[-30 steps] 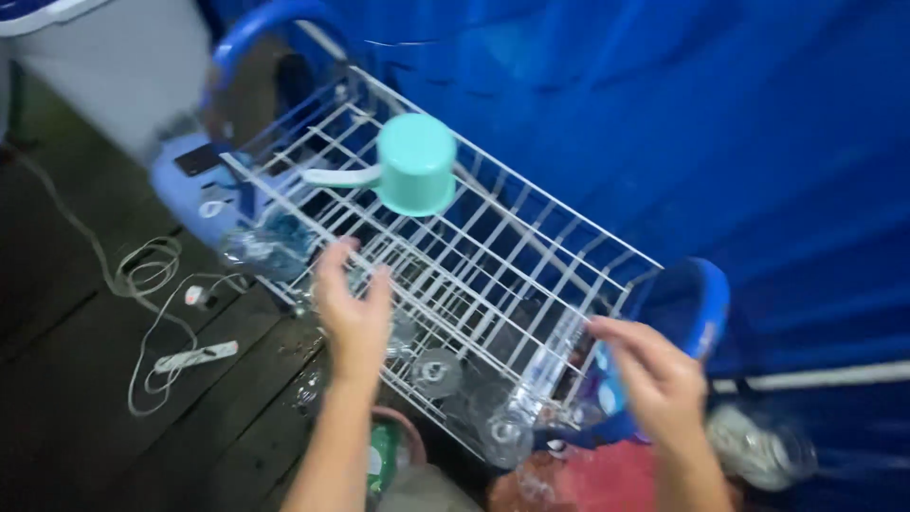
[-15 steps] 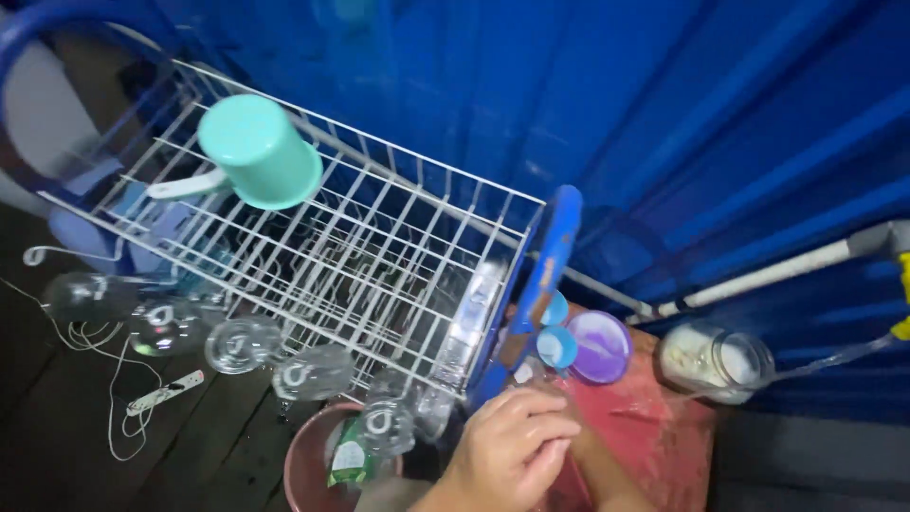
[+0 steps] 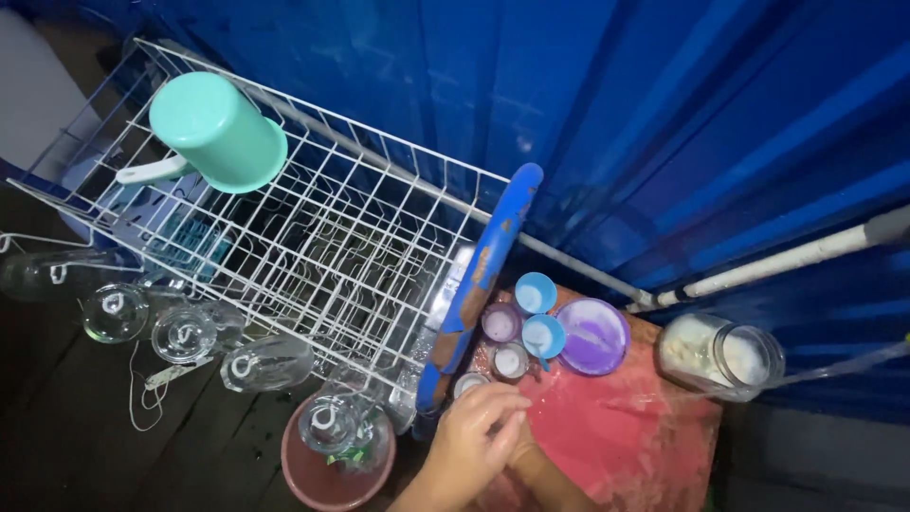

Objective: The person washes various drinking glasses, bowls, and plates at an outdoor tap and places them in a drying rack.

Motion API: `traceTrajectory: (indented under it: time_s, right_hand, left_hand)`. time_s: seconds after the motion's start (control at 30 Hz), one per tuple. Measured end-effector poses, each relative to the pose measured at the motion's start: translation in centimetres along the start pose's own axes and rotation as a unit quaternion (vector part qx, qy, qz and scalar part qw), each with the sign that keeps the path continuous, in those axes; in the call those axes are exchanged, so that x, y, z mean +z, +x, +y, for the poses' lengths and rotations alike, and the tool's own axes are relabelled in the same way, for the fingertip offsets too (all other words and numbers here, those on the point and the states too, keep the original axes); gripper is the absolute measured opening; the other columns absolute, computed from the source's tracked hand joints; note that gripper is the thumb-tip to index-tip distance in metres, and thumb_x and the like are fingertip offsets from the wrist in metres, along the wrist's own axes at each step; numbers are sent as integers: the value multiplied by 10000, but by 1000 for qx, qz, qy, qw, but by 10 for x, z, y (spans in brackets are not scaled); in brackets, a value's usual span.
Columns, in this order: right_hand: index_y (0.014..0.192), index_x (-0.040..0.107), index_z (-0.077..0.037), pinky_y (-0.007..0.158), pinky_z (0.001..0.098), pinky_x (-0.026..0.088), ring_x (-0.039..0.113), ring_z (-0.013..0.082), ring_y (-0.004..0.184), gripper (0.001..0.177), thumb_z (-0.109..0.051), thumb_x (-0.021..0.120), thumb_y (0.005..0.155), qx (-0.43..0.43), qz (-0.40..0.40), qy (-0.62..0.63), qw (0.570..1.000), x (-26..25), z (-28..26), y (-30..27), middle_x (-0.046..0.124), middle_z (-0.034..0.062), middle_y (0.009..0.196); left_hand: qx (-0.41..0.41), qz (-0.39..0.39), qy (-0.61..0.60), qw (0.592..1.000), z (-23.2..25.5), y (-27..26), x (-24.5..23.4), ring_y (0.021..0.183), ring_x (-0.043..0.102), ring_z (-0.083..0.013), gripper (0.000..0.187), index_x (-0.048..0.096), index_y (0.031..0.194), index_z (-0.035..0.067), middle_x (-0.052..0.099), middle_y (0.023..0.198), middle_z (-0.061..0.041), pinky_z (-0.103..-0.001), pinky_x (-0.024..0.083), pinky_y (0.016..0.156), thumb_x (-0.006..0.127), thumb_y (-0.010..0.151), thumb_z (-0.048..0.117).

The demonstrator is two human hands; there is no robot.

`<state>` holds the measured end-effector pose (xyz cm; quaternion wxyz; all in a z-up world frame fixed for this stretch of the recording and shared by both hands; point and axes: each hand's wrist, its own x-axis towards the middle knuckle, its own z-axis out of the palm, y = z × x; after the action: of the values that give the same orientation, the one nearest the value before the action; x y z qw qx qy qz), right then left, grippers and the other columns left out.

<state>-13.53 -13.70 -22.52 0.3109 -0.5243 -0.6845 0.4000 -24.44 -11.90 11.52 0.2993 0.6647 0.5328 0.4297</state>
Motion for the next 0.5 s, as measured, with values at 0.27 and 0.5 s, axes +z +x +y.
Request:
traceTrajectory:
  time_s: [0.27, 0.5]
  right_hand:
    - [1267, 628, -78, 992, 447, 428, 559, 337, 1183, 442, -215, 705, 854, -12, -84, 47, 995, -53, -14, -19, 630, 187, 1269]
    - [1036, 741, -151, 1010, 522, 410, 620, 347, 1022, 229, -225, 726, 819, -50, -152, -244, 956, -171, 1, -45, 726, 110, 1028]
  left_hand:
    - [-111, -75, -17, 991, -6, 0, 29, 971, 714, -299, 173, 742, 1055, 68, 716, 1130, -119, -384, 574, 844, 693, 899, 124]
    - [-94, -105, -2, 990, -7, 12, 67, 999, 681, -341, 215, 735, 1083, 79, 703, 1037, -156, -432, 545, 862, 706, 900, 187]
